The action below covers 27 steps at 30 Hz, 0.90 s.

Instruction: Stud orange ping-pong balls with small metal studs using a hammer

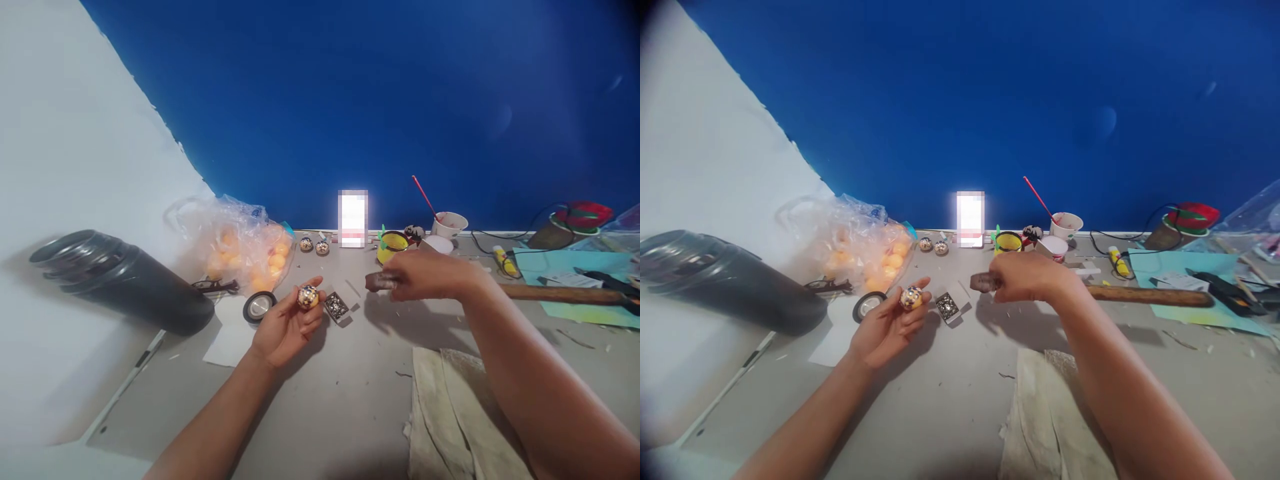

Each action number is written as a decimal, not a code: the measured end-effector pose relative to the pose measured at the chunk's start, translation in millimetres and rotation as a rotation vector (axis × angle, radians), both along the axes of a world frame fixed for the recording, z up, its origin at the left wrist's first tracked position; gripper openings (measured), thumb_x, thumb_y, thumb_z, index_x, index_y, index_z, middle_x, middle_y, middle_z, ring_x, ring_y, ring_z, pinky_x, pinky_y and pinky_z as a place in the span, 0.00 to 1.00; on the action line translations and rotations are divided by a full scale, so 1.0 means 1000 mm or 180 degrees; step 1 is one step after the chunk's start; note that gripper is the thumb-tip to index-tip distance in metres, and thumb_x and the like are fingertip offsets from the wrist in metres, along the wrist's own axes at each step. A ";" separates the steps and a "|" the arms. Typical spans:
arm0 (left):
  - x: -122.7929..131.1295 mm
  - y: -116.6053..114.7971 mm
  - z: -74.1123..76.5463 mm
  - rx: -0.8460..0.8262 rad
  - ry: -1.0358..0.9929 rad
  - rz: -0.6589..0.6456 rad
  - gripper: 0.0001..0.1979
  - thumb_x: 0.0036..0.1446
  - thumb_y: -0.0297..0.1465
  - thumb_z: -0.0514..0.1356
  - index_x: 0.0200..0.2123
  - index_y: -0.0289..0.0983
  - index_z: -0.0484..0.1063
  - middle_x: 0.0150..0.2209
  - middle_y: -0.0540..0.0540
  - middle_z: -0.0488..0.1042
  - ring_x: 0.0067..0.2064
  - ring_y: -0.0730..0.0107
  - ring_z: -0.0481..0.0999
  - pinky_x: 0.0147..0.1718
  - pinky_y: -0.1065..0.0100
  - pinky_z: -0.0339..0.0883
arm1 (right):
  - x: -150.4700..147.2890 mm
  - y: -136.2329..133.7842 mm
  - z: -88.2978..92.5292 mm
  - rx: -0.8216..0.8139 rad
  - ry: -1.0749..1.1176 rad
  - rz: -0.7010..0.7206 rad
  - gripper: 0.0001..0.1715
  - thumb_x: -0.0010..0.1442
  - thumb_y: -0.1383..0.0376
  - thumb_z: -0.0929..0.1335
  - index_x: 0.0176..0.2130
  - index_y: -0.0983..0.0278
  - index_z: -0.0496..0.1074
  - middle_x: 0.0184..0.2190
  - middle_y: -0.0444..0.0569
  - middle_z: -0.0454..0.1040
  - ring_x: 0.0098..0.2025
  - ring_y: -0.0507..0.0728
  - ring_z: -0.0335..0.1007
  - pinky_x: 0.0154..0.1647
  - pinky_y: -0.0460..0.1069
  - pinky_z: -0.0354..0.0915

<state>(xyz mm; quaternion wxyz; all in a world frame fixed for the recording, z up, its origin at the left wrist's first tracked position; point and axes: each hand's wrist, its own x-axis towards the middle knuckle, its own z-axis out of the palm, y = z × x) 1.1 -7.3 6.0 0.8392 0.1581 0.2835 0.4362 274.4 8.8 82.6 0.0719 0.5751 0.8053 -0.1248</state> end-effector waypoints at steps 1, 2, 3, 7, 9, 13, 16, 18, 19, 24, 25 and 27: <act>0.000 0.000 0.001 -0.0071 -0.0031 0.0048 0.17 0.72 0.33 0.49 0.46 0.29 0.76 0.35 0.39 0.75 0.23 0.78 0.62 0.17 0.77 0.61 | -0.003 0.003 -0.005 -0.0135 -0.0155 -0.0050 0.07 0.51 0.63 0.72 0.33 0.63 0.77 0.30 0.51 0.77 0.31 0.58 0.71 0.29 0.49 0.56; 0.001 0.001 0.003 -0.0126 -0.0060 0.0112 0.19 0.72 0.33 0.47 0.45 0.29 0.76 0.36 0.38 0.75 0.23 0.78 0.62 0.17 0.77 0.61 | -0.006 0.006 -0.009 -0.0245 -0.0264 -0.0080 0.08 0.50 0.63 0.72 0.33 0.63 0.76 0.30 0.52 0.76 0.30 0.58 0.71 0.28 0.49 0.55; 0.001 0.001 0.004 -0.0158 -0.0084 0.0180 0.20 0.73 0.33 0.46 0.43 0.29 0.76 0.36 0.38 0.75 0.23 0.77 0.62 0.17 0.77 0.62 | -0.008 0.008 -0.013 -0.0299 -0.0344 -0.0124 0.09 0.49 0.63 0.73 0.34 0.63 0.76 0.30 0.53 0.76 0.30 0.59 0.71 0.28 0.49 0.54; 0.002 -0.001 0.007 -0.0137 -0.0128 0.0249 0.22 0.73 0.35 0.45 0.46 0.27 0.74 0.34 0.38 0.73 0.24 0.76 0.64 0.18 0.75 0.63 | -0.009 0.016 -0.027 -0.0468 -0.0437 -0.0305 0.14 0.47 0.63 0.75 0.36 0.63 0.77 0.31 0.53 0.78 0.31 0.60 0.73 0.27 0.49 0.55; 0.002 -0.001 0.007 -0.0084 -0.0183 0.0204 0.22 0.73 0.34 0.44 0.49 0.27 0.73 0.34 0.39 0.72 0.24 0.76 0.65 0.18 0.76 0.63 | -0.007 0.020 -0.035 -0.0509 -0.0467 -0.0330 0.18 0.46 0.61 0.76 0.38 0.63 0.78 0.32 0.53 0.78 0.32 0.61 0.75 0.28 0.49 0.57; 0.000 0.001 0.005 -0.0019 -0.0174 0.0152 0.22 0.73 0.33 0.43 0.48 0.27 0.74 0.32 0.40 0.73 0.22 0.76 0.64 0.17 0.76 0.61 | -0.006 0.024 -0.049 -0.0564 -0.0443 -0.0246 0.21 0.43 0.60 0.78 0.39 0.61 0.80 0.34 0.51 0.80 0.36 0.63 0.77 0.29 0.49 0.58; 0.000 0.004 0.002 -0.0082 -0.0001 0.0243 0.23 0.73 0.34 0.43 0.43 0.29 0.75 0.31 0.40 0.74 0.21 0.76 0.63 0.16 0.76 0.60 | -0.007 0.022 -0.047 -0.0617 -0.0475 -0.0256 0.18 0.42 0.62 0.79 0.36 0.62 0.80 0.33 0.53 0.81 0.35 0.63 0.77 0.28 0.49 0.58; 0.000 0.005 0.001 -0.0109 0.0112 0.0314 0.23 0.73 0.36 0.44 0.41 0.30 0.75 0.30 0.40 0.75 0.21 0.76 0.63 0.16 0.76 0.59 | -0.010 0.018 -0.039 -0.0444 -0.0489 -0.0279 0.15 0.47 0.61 0.77 0.37 0.64 0.80 0.34 0.56 0.81 0.34 0.64 0.77 0.27 0.49 0.58; 0.001 0.006 0.000 -0.0094 0.0166 0.0346 0.22 0.73 0.36 0.45 0.41 0.30 0.75 0.30 0.40 0.75 0.21 0.76 0.63 0.16 0.76 0.58 | -0.013 0.016 -0.035 -0.0272 -0.0479 -0.0269 0.14 0.51 0.61 0.75 0.38 0.65 0.79 0.35 0.58 0.81 0.35 0.64 0.77 0.27 0.49 0.57; 0.002 0.007 -0.008 0.0140 0.0522 0.0481 0.18 0.71 0.38 0.52 0.42 0.31 0.75 0.30 0.41 0.76 0.22 0.76 0.65 0.18 0.74 0.61 | -0.042 0.009 -0.031 0.0851 0.0052 0.0170 0.14 0.67 0.65 0.63 0.40 0.64 0.78 0.40 0.55 0.79 0.41 0.61 0.76 0.31 0.49 0.56; 0.002 0.007 -0.009 0.0166 0.0604 0.0522 0.16 0.70 0.38 0.54 0.42 0.31 0.75 0.31 0.41 0.76 0.22 0.76 0.66 0.19 0.74 0.62 | -0.051 0.007 -0.035 0.0920 0.0191 0.0289 0.14 0.68 0.64 0.63 0.41 0.63 0.78 0.41 0.54 0.79 0.41 0.60 0.75 0.32 0.49 0.56; 0.002 0.007 -0.012 0.0209 0.0770 0.0630 0.13 0.67 0.37 0.58 0.42 0.32 0.75 0.34 0.40 0.77 0.24 0.75 0.69 0.21 0.74 0.65 | -0.067 0.004 -0.046 0.0914 0.0265 0.0541 0.14 0.67 0.63 0.64 0.41 0.62 0.79 0.41 0.53 0.78 0.41 0.60 0.75 0.32 0.49 0.57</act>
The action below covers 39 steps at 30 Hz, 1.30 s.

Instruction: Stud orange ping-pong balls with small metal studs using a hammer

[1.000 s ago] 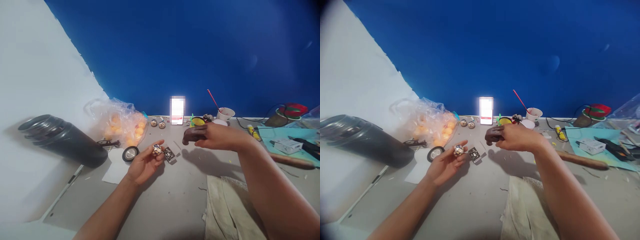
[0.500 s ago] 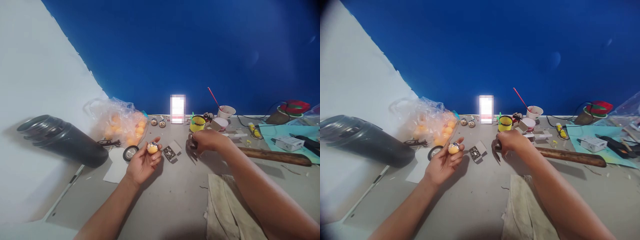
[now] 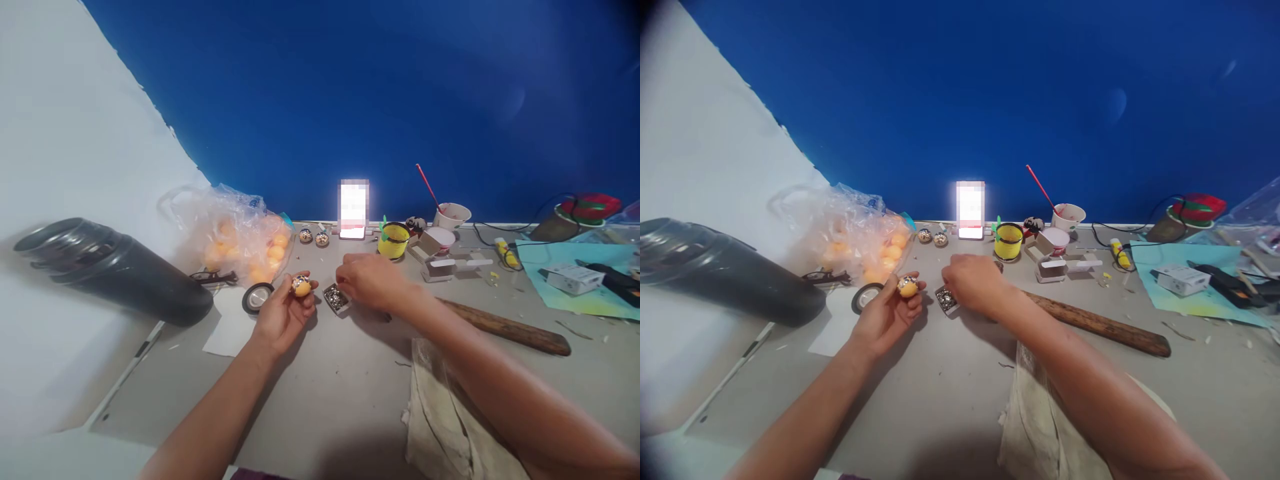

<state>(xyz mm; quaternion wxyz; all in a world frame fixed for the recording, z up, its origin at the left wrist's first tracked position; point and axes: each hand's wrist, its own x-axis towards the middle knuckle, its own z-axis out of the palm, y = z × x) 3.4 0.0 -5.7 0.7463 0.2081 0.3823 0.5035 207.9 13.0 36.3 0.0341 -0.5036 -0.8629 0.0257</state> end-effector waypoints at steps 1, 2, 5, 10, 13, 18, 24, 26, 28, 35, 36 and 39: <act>0.000 0.000 -0.001 0.0045 0.0090 0.0064 0.11 0.66 0.36 0.60 0.43 0.33 0.75 0.35 0.41 0.78 0.25 0.75 0.70 0.23 0.73 0.66 | -0.007 -0.001 -0.006 -0.0022 -0.0053 0.0080 0.14 0.67 0.63 0.64 0.40 0.63 0.79 0.41 0.54 0.78 0.42 0.60 0.75 0.32 0.49 0.58; 0.001 -0.001 -0.001 0.0117 0.0180 0.0123 0.11 0.64 0.35 0.61 0.43 0.33 0.75 0.35 0.41 0.78 0.26 0.74 0.71 0.24 0.73 0.67 | -0.012 -0.003 -0.011 -0.0055 -0.0123 0.0138 0.13 0.66 0.65 0.64 0.40 0.64 0.79 0.41 0.55 0.77 0.42 0.61 0.75 0.32 0.49 0.59; 0.002 -0.003 -0.002 0.0451 0.0442 0.0241 0.15 0.59 0.35 0.66 0.46 0.32 0.77 0.35 0.43 0.77 0.28 0.73 0.73 0.25 0.72 0.67 | -0.021 -0.005 -0.023 -0.0118 -0.0271 0.0198 0.12 0.64 0.68 0.65 0.40 0.66 0.80 0.40 0.58 0.77 0.43 0.62 0.75 0.33 0.50 0.62; 0.004 -0.011 0.000 0.0927 0.1084 0.0255 0.23 0.50 0.30 0.70 0.52 0.37 0.78 0.40 0.46 0.78 0.36 0.70 0.77 0.34 0.70 0.69 | -0.023 -0.003 -0.028 -0.0168 -0.0308 0.0159 0.15 0.66 0.69 0.63 0.41 0.65 0.80 0.40 0.59 0.76 0.45 0.63 0.75 0.36 0.51 0.65; 0.004 -0.014 0.002 0.1092 0.1543 0.0271 0.23 0.50 0.30 0.71 0.52 0.39 0.78 0.40 0.47 0.79 0.37 0.68 0.77 0.38 0.68 0.69 | -0.024 -0.002 -0.029 -0.0222 -0.0332 0.0147 0.16 0.67 0.69 0.63 0.41 0.65 0.80 0.40 0.60 0.76 0.45 0.63 0.75 0.37 0.51 0.66; 0.003 -0.016 0.004 0.1204 0.2015 0.0285 0.21 0.50 0.30 0.71 0.49 0.39 0.79 0.37 0.47 0.79 0.36 0.67 0.76 0.38 0.68 0.69 | -0.027 -0.004 -0.030 -0.0198 -0.0347 0.0152 0.14 0.66 0.71 0.63 0.43 0.67 0.78 0.41 0.60 0.76 0.46 0.63 0.75 0.38 0.50 0.67; 0.003 -0.015 0.004 0.1281 0.2127 0.0338 0.21 0.47 0.28 0.71 0.47 0.39 0.80 0.35 0.48 0.79 0.34 0.69 0.74 0.35 0.70 0.68 | -0.028 -0.006 -0.029 -0.0227 -0.0366 0.0157 0.14 0.64 0.72 0.64 0.45 0.68 0.77 0.43 0.60 0.76 0.46 0.64 0.75 0.39 0.51 0.68; 0.004 -0.015 0.005 0.1225 0.2090 0.0299 0.23 0.46 0.27 0.71 0.48 0.39 0.79 0.35 0.48 0.78 0.34 0.70 0.75 0.35 0.71 0.68 | -0.027 -0.005 -0.030 -0.0237 -0.0345 0.0185 0.13 0.65 0.70 0.64 0.43 0.66 0.78 0.42 0.60 0.76 0.47 0.64 0.75 0.39 0.50 0.68; 0.005 -0.015 0.005 0.1142 0.2031 0.0251 0.25 0.44 0.26 0.71 0.49 0.39 0.79 0.36 0.49 0.78 0.35 0.70 0.75 0.35 0.72 0.68 | -0.026 -0.003 -0.031 -0.0235 -0.0343 0.0185 0.13 0.66 0.69 0.64 0.42 0.66 0.78 0.41 0.59 0.76 0.46 0.64 0.74 0.39 0.50 0.67; 0.005 -0.015 0.003 0.1060 0.1825 0.0123 0.25 0.45 0.29 0.73 0.50 0.38 0.78 0.35 0.49 0.77 0.30 0.74 0.72 0.27 0.73 0.67 | -0.027 -0.004 -0.031 -0.0268 -0.0333 0.0126 0.14 0.65 0.71 0.63 0.45 0.67 0.77 0.43 0.61 0.76 0.47 0.63 0.74 0.39 0.51 0.67; 0.005 -0.014 0.003 0.1061 0.1710 0.0091 0.25 0.45 0.29 0.73 0.50 0.38 0.78 0.35 0.49 0.77 0.30 0.74 0.72 0.27 0.73 0.67 | -0.027 -0.004 -0.030 -0.0270 -0.0322 0.0116 0.14 0.65 0.71 0.63 0.45 0.67 0.77 0.43 0.60 0.77 0.47 0.64 0.74 0.39 0.51 0.67; 0.004 -0.013 0.004 0.0941 0.1285 0.0020 0.25 0.44 0.29 0.74 0.48 0.39 0.79 0.36 0.49 0.77 0.30 0.74 0.74 0.28 0.72 0.68 | -0.026 -0.005 -0.028 -0.0183 -0.0206 0.0085 0.14 0.66 0.70 0.62 0.45 0.67 0.76 0.42 0.59 0.77 0.46 0.64 0.75 0.39 0.51 0.66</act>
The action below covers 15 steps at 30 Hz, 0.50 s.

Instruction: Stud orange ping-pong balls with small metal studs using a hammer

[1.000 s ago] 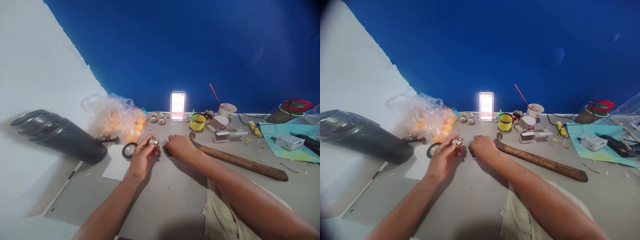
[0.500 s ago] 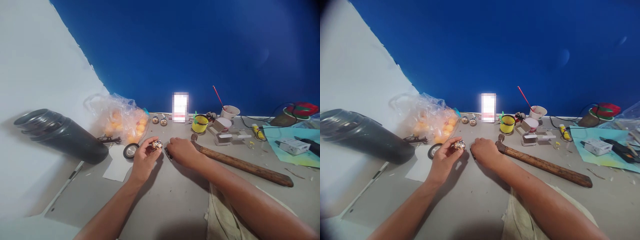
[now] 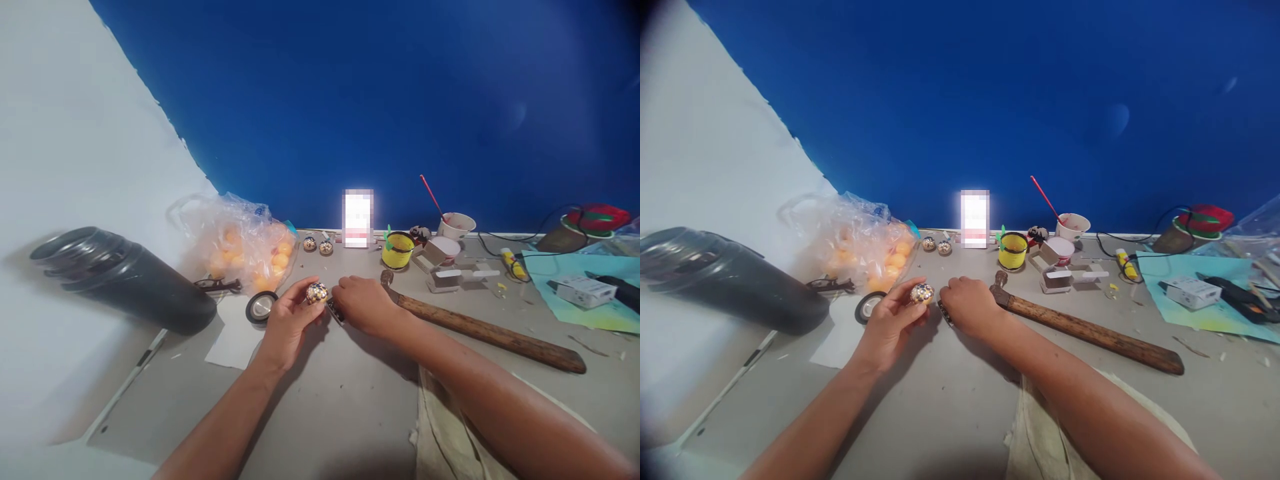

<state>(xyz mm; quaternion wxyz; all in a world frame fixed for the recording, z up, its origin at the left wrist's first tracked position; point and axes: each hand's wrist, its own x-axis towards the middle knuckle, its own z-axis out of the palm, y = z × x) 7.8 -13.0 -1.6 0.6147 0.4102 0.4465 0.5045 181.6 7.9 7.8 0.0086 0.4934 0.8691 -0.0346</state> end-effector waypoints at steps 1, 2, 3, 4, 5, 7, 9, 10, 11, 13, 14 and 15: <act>0.000 0.000 0.001 -0.0078 -0.0107 -0.0038 0.25 0.44 0.29 0.74 0.48 0.39 0.79 0.36 0.48 0.77 0.30 0.74 0.74 0.28 0.72 0.68 | 0.001 0.000 0.000 0.0035 0.0045 -0.0018 0.14 0.67 0.69 0.62 0.45 0.66 0.76 0.42 0.59 0.78 0.45 0.64 0.75 0.39 0.51 0.66; 0.000 0.001 0.001 -0.0140 -0.0183 -0.0062 0.24 0.44 0.28 0.74 0.48 0.39 0.79 0.37 0.48 0.77 0.31 0.73 0.75 0.29 0.71 0.68 | 0.001 0.000 0.000 0.0056 0.0081 -0.0035 0.13 0.66 0.68 0.62 0.45 0.66 0.75 0.41 0.59 0.78 0.45 0.64 0.76 0.38 0.51 0.65; 0.000 0.001 0.002 -0.0171 -0.0229 -0.0071 0.24 0.43 0.28 0.75 0.47 0.39 0.79 0.38 0.48 0.78 0.31 0.73 0.76 0.30 0.70 0.69 | 0.001 0.000 0.000 0.0063 0.0107 -0.0049 0.13 0.66 0.68 0.63 0.45 0.66 0.75 0.40 0.59 0.78 0.44 0.64 0.76 0.38 0.51 0.64; 0.000 0.001 0.001 -0.0166 -0.0249 -0.0058 0.24 0.43 0.28 0.75 0.47 0.39 0.79 0.38 0.47 0.78 0.32 0.72 0.76 0.32 0.70 0.70 | 0.001 0.000 0.000 0.0060 0.0137 -0.0062 0.13 0.66 0.67 0.63 0.44 0.66 0.75 0.40 0.59 0.79 0.43 0.64 0.76 0.37 0.51 0.63; 0.000 0.001 0.001 -0.0138 -0.0234 -0.0032 0.24 0.43 0.28 0.75 0.46 0.39 0.80 0.38 0.48 0.78 0.33 0.71 0.77 0.34 0.69 0.70 | 0.001 0.000 0.001 0.0053 0.0180 -0.0071 0.12 0.66 0.66 0.63 0.44 0.66 0.75 0.39 0.58 0.79 0.42 0.63 0.76 0.36 0.51 0.62; -0.001 0.001 0.000 -0.0009 -0.0080 0.0076 0.24 0.42 0.28 0.75 0.46 0.39 0.79 0.37 0.49 0.78 0.35 0.70 0.77 0.37 0.69 0.71 | 0.001 0.000 0.001 0.0018 0.0323 -0.0073 0.12 0.65 0.65 0.64 0.42 0.66 0.75 0.39 0.57 0.80 0.40 0.62 0.76 0.35 0.51 0.59; -0.002 0.000 0.000 0.0147 0.0209 0.0195 0.24 0.43 0.28 0.75 0.46 0.39 0.79 0.35 0.49 0.77 0.35 0.71 0.76 0.37 0.70 0.69 | 0.001 0.000 0.003 -0.0043 0.0560 -0.0081 0.10 0.63 0.66 0.65 0.40 0.65 0.76 0.37 0.54 0.80 0.37 0.59 0.75 0.33 0.50 0.56; -0.003 0.000 0.000 0.0211 0.0358 0.0243 0.24 0.43 0.28 0.74 0.47 0.39 0.79 0.35 0.49 0.77 0.35 0.72 0.75 0.36 0.71 0.69 | 0.001 0.000 0.004 -0.0085 0.0713 -0.0093 0.09 0.62 0.67 0.65 0.38 0.65 0.76 0.36 0.53 0.80 0.35 0.58 0.74 0.32 0.49 0.54; -0.004 -0.001 0.000 0.0267 0.0477 0.0271 0.24 0.44 0.27 0.74 0.47 0.39 0.79 0.35 0.49 0.77 0.35 0.72 0.74 0.36 0.72 0.68 | 0.001 0.000 0.006 -0.0145 0.0884 -0.0111 0.08 0.60 0.68 0.66 0.36 0.65 0.75 0.34 0.51 0.80 0.34 0.57 0.73 0.31 0.49 0.53; -0.005 -0.003 0.001 0.0355 0.0551 0.0224 0.25 0.44 0.26 0.73 0.49 0.39 0.79 0.36 0.50 0.76 0.34 0.73 0.73 0.36 0.73 0.68 | 0.002 -0.001 0.008 -0.0296 0.1257 -0.0181 0.06 0.57 0.70 0.66 0.33 0.64 0.75 0.31 0.48 0.79 0.31 0.54 0.69 0.30 0.48 0.51; -0.005 -0.004 0.001 0.0391 0.0518 0.0148 0.25 0.45 0.26 0.73 0.50 0.40 0.79 0.37 0.49 0.76 0.35 0.73 0.73 0.37 0.72 0.68 | 0.003 0.000 0.009 -0.0375 0.1435 -0.0216 0.05 0.56 0.70 0.67 0.32 0.64 0.74 0.30 0.47 0.78 0.30 0.53 0.67 0.30 0.47 0.51; -0.006 -0.005 0.001 0.0431 0.0457 0.0063 0.25 0.46 0.26 0.72 0.51 0.40 0.79 0.38 0.49 0.76 0.36 0.72 0.73 0.38 0.72 0.68 | 0.004 0.000 0.009 -0.0444 0.1598 -0.0244 0.05 0.56 0.71 0.67 0.31 0.64 0.74 0.30 0.46 0.78 0.29 0.52 0.66 0.29 0.47 0.51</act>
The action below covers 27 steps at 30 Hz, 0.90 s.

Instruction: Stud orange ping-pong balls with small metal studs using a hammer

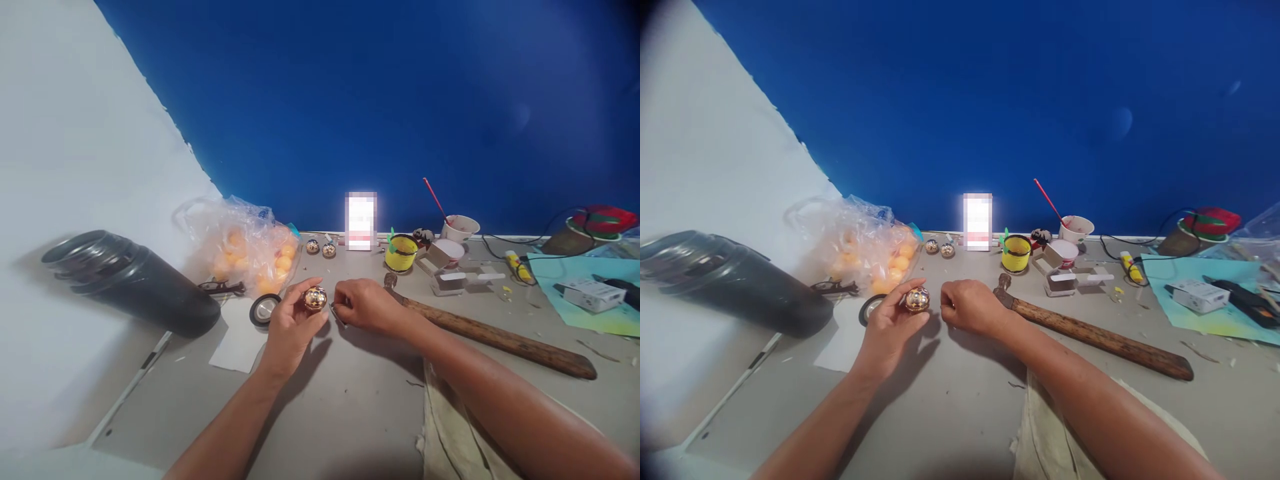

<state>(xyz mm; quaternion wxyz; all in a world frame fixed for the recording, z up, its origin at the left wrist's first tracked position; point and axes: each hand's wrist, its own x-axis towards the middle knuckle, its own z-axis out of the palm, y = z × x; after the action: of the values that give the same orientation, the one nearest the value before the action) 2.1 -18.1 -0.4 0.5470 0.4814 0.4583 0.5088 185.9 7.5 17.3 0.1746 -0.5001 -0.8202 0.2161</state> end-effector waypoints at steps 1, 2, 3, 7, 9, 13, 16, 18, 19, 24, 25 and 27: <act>0.000 -0.001 0.000 0.0026 -0.0066 -0.0092 0.25 0.48 0.27 0.71 0.52 0.40 0.78 0.39 0.48 0.76 0.37 0.72 0.73 0.40 0.72 0.68 | 0.001 0.000 0.000 -0.0045 0.0142 -0.0017 0.05 0.55 0.72 0.67 0.31 0.64 0.74 0.29 0.45 0.77 0.29 0.51 0.65 0.29 0.46 0.51; 0.000 -0.001 0.001 0.0045 -0.0136 -0.0163 0.25 0.50 0.28 0.71 0.53 0.41 0.78 0.41 0.47 0.76 0.39 0.71 0.73 0.41 0.72 0.68 | 0.002 0.001 -0.001 -0.0064 0.0261 -0.0020 0.06 0.55 0.72 0.67 0.31 0.64 0.74 0.29 0.45 0.77 0.28 0.51 0.65 0.30 0.46 0.51; 0.000 -0.002 0.001 0.0055 -0.0201 -0.0200 0.25 0.51 0.29 0.70 0.54 0.41 0.77 0.42 0.47 0.76 0.41 0.71 0.74 0.43 0.72 0.68 | 0.003 0.001 -0.002 -0.0062 0.0366 -0.0014 0.06 0.55 0.73 0.67 0.31 0.65 0.74 0.28 0.44 0.77 0.28 0.51 0.65 0.30 0.46 0.51; 0.002 -0.004 0.006 0.0102 -0.0249 -0.0041 0.30 0.47 0.27 0.71 0.55 0.42 0.75 0.47 0.46 0.76 0.47 0.68 0.76 0.47 0.70 0.69 | 0.005 0.006 -0.011 -0.0139 0.0861 0.0027 0.05 0.58 0.70 0.68 0.31 0.65 0.75 0.27 0.43 0.76 0.28 0.50 0.65 0.31 0.46 0.55; 0.003 -0.006 0.009 0.0093 -0.0067 0.0032 0.28 0.46 0.26 0.71 0.52 0.40 0.75 0.45 0.46 0.77 0.45 0.67 0.77 0.46 0.69 0.71 | 0.006 0.011 -0.015 -0.0412 0.1284 -0.0044 0.04 0.58 0.67 0.70 0.31 0.65 0.75 0.26 0.43 0.76 0.28 0.50 0.66 0.31 0.46 0.57; 0.006 -0.006 0.011 0.0071 0.0284 0.0096 0.22 0.46 0.27 0.69 0.47 0.37 0.74 0.36 0.49 0.77 0.38 0.69 0.76 0.41 0.68 0.72 | 0.011 0.019 -0.017 -0.1141 0.2435 -0.0369 0.10 0.55 0.60 0.74 0.30 0.65 0.77 0.24 0.44 0.76 0.23 0.49 0.63 0.25 0.45 0.58; 0.006 -0.005 0.010 0.0243 0.0321 0.0125 0.20 0.46 0.28 0.69 0.46 0.37 0.74 0.36 0.48 0.77 0.38 0.69 0.77 0.42 0.66 0.73 | 0.015 0.021 -0.014 -0.1696 0.3121 -0.0363 0.14 0.51 0.57 0.77 0.32 0.65 0.78 0.26 0.46 0.78 0.21 0.47 0.62 0.21 0.44 0.57; 0.005 -0.005 0.008 0.0342 0.0333 0.0078 0.19 0.48 0.30 0.69 0.45 0.37 0.74 0.36 0.48 0.77 0.38 0.68 0.78 0.43 0.65 0.74 | 0.017 0.020 -0.011 -0.1996 0.3410 -0.0223 0.17 0.48 0.57 0.79 0.33 0.66 0.79 0.28 0.47 0.79 0.21 0.47 0.62 0.20 0.43 0.56; 0.005 -0.005 0.007 0.0387 0.0360 0.0074 0.19 0.49 0.30 0.69 0.46 0.37 0.74 0.36 0.48 0.77 0.39 0.67 0.78 0.43 0.64 0.75 | 0.017 0.019 -0.010 -0.2108 0.3526 -0.0132 0.18 0.47 0.57 0.80 0.33 0.66 0.79 0.28 0.47 0.79 0.21 0.46 0.62 0.20 0.43 0.56; 0.002 -0.005 -0.003 0.0776 0.0776 0.0324 0.21 0.52 0.30 0.68 0.51 0.39 0.73 0.45 0.44 0.77 0.45 0.64 0.79 0.49 0.60 0.74 | 0.015 0.015 -0.008 -0.2330 0.3881 0.0304 0.17 0.48 0.57 0.80 0.31 0.66 0.78 0.25 0.45 0.77 0.20 0.45 0.60 0.19 0.42 0.54; 0.002 -0.005 -0.005 0.0893 0.0869 0.0354 0.21 0.53 0.30 0.68 0.51 0.39 0.73 0.46 0.44 0.76 0.46 0.64 0.78 0.49 0.59 0.74 | 0.014 0.014 -0.008 -0.2350 0.3895 0.0332 0.16 0.48 0.58 0.80 0.31 0.66 0.79 0.24 0.44 0.76 0.20 0.45 0.60 0.19 0.42 0.54; 0.002 -0.004 -0.008 0.1168 0.1039 0.0390 0.19 0.54 0.28 0.67 0.51 0.40 0.73 0.48 0.44 0.75 0.46 0.66 0.78 0.49 0.61 0.74 | 0.012 0.012 -0.009 -0.2416 0.3869 0.0327 0.17 0.48 0.58 0.81 0.32 0.66 0.79 0.23 0.43 0.74 0.20 0.46 0.60 0.19 0.42 0.55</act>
<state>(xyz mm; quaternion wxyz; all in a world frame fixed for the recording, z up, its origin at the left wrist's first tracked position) 4.1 -22.4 -8.6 0.3374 0.6198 0.4689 0.5312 197.8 19.8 7.9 0.4042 -0.2783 -0.4687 0.7345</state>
